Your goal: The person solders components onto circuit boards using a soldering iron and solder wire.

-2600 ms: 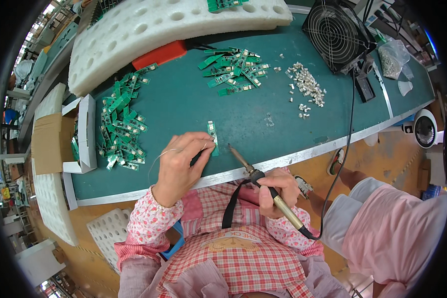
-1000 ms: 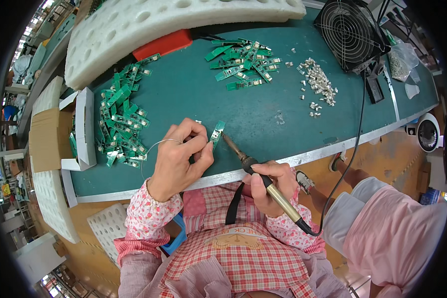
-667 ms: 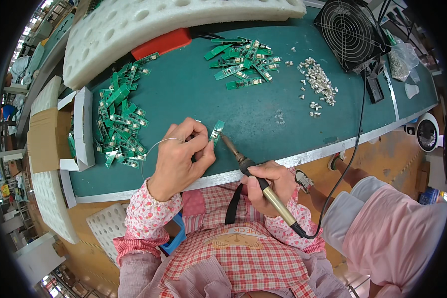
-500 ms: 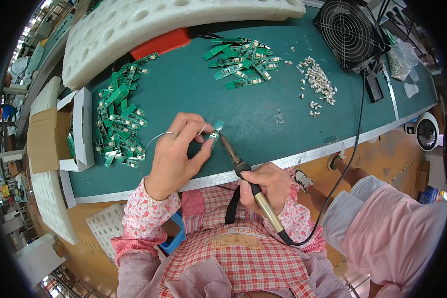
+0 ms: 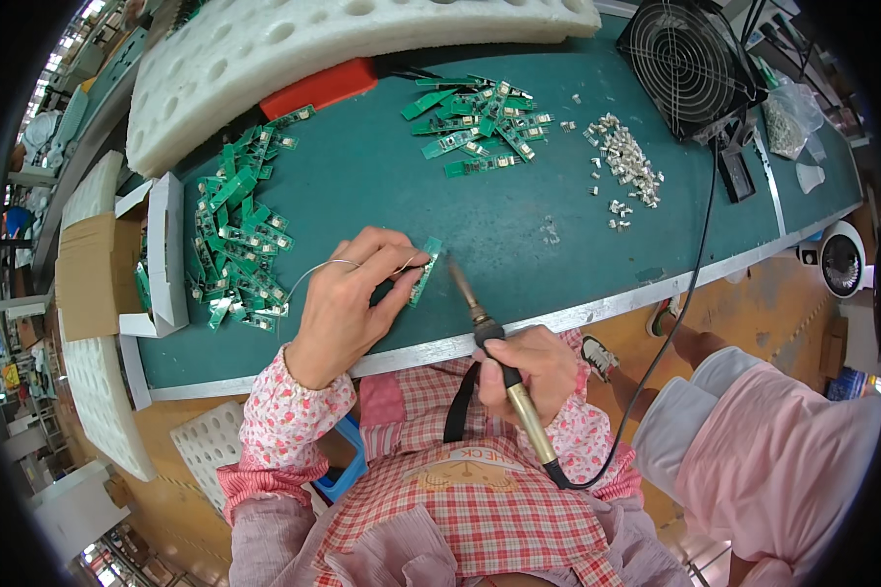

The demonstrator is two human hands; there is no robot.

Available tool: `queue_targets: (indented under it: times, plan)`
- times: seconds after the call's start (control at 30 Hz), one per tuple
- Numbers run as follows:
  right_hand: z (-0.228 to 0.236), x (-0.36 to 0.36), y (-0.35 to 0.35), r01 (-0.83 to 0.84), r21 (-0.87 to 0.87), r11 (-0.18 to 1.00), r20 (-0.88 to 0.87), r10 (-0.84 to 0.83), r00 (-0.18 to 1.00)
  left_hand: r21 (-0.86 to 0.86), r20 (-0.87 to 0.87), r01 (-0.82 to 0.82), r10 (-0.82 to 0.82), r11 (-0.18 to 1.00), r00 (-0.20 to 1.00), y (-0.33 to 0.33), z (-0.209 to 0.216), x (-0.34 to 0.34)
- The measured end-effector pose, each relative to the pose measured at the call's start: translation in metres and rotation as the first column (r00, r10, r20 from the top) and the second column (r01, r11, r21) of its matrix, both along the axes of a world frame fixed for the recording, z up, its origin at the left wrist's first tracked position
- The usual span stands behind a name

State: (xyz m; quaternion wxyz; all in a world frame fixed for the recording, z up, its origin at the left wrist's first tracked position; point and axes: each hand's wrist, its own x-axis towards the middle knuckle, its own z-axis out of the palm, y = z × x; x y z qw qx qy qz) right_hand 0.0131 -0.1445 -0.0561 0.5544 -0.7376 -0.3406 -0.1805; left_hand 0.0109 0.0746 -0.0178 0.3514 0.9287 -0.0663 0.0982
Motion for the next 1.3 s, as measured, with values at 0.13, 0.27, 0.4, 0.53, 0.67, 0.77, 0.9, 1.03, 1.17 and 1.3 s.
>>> queue_targets:
  times: [0.13,0.27,0.4,0.53,0.67,0.77,0.9,1.03,1.17,1.3]
  plan:
    - [0.001,0.002,-0.009,0.047,-0.004,0.999,-0.003,-0.047,0.999,0.018,0.01,-0.01,0.01,1.0,1.0,0.001,0.0,-0.001]
    - [0.0,0.003,-0.016,0.069,-0.013,0.998,-0.011,-0.069,0.998,0.018,0.031,-0.01,0.01,1.0,0.999,0.0,0.0,0.0]
    - [0.001,0.002,-0.019,0.072,-0.027,0.997,-0.018,-0.072,0.997,0.021,0.045,-0.007,0.006,1.0,0.999,0.0,-0.002,0.0]
    - [0.003,0.001,-0.02,0.088,-0.031,0.996,-0.012,-0.088,0.996,0.023,-0.034,-0.018,0.019,1.0,0.999,-0.002,0.004,-0.002]
    - [0.006,0.003,-0.026,0.079,-0.101,0.992,0.007,-0.079,0.997,0.188,0.074,0.135,-0.151,0.973,0.986,0.006,0.014,-0.002]
    - [0.018,0.009,-0.022,0.082,-0.128,0.988,-0.045,-0.088,0.995,0.281,0.056,0.251,-0.277,0.926,0.959,0.011,0.017,-0.009]
    - [0.028,0.028,0.0,0.125,-0.255,0.959,0.024,-0.123,0.992,0.312,0.009,0.153,-0.164,0.938,0.986,0.021,0.02,-0.032]
    - [0.028,0.041,0.034,0.054,-0.311,0.949,0.038,-0.045,0.998,0.29,-0.05,-0.027,0.044,0.957,0.998,0.03,0.018,-0.05]
    - [0.029,0.054,0.074,0.023,-0.332,0.943,0.06,-0.004,0.998,0.258,0.083,-0.034,0.013,0.965,0.996,0.028,0.018,-0.046]
    - [0.029,0.062,0.087,-0.022,-0.463,0.886,0.076,0.064,0.995,0.254,0.118,0.066,-0.099,0.965,0.988,0.032,0.014,-0.048]
